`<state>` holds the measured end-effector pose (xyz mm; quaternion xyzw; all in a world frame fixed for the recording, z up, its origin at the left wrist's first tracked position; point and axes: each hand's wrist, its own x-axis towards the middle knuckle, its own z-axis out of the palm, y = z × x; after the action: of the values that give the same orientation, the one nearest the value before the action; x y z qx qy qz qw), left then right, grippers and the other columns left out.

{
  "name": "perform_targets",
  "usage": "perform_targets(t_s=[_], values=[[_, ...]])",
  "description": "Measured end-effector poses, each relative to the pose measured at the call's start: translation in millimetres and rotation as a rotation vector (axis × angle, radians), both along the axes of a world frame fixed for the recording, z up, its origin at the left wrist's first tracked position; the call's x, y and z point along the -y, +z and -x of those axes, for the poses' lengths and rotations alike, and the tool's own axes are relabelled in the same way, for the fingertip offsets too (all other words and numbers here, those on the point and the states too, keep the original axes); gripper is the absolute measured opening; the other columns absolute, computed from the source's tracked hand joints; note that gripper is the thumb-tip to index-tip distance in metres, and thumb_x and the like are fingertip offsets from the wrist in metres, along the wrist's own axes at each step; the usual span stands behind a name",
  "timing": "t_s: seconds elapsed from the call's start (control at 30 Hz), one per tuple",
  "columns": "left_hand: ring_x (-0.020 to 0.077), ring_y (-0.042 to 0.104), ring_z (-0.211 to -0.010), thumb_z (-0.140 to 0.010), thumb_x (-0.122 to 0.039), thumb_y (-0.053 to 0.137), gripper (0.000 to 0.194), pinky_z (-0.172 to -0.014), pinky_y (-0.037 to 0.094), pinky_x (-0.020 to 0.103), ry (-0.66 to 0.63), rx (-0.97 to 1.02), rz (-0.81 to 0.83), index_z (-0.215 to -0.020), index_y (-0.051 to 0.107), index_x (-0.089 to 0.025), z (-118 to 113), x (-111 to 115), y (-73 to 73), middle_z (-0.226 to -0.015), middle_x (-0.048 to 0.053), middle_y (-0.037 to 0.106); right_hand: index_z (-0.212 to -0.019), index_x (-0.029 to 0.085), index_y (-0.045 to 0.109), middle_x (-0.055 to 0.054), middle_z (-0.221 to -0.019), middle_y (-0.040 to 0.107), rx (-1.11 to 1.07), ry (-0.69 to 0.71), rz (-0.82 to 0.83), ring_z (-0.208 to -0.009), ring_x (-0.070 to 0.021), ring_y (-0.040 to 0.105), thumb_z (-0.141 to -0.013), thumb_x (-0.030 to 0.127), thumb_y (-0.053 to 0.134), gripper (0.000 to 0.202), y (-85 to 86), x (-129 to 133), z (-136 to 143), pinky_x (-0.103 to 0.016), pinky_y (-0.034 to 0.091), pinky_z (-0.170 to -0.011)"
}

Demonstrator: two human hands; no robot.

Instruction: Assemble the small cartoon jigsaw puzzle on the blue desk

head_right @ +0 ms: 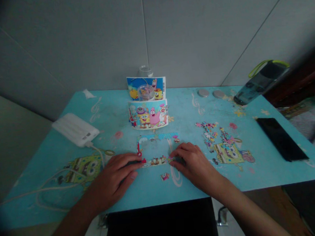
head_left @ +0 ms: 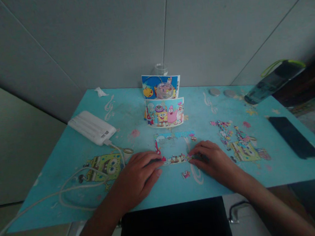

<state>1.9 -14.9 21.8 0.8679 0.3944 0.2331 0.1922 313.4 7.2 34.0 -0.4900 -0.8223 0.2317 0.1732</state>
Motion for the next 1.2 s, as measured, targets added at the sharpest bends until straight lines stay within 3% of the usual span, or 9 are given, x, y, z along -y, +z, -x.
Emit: perform_targets(t_s=[0.7, 1.07, 1.2], values=[[0.0244, 0.053, -0.127, -0.101, -0.025, 0.055, 0.035, -0.108, 0.044, 0.047, -0.010, -0.023, -0.006, -0.135, 0.061, -0.027, 0.5, 0.5, -0.8, -0.135, 0.006, 0.061, -0.118, 0.024, 0.071, -0.008, -0.108, 0.068, -0.005, 0.067, -0.064, -0.102, -0.0242, 0.062, -0.097, 0.027, 0.067, 0.021, 6.5, 1.2, 5.5, -0.042, 0.050, -0.089], [0.0242, 0.053, -0.127, -0.102, -0.024, 0.054, 0.033, -0.109, 0.043, 0.047, 0.001, -0.014, -0.001, -0.133, 0.062, -0.026, 1.2, 1.8, -1.0, -0.134, 0.006, 0.061, -0.106, 0.025, 0.076, -0.006, -0.104, 0.068, 0.016, 0.111, -0.090, -0.097, -0.0233, 0.061, -0.100, 0.026, 0.062, 0.016, 10.0, 8.9, 12.5, -0.041, 0.048, -0.085], [0.0241, 0.053, -0.127, -0.101, -0.024, 0.054, 0.032, -0.109, 0.043, 0.047, 0.000, -0.011, -0.006, -0.132, 0.063, -0.027, 1.4, 1.4, -2.8, -0.135, 0.006, 0.061, -0.115, 0.025, 0.074, -0.008, -0.105, 0.068, -0.040, 0.015, -0.130, -0.098, -0.0229, 0.062, -0.101, 0.024, 0.056, 0.022, 17.3, 11.3, 1.3, -0.041, 0.050, -0.086]])
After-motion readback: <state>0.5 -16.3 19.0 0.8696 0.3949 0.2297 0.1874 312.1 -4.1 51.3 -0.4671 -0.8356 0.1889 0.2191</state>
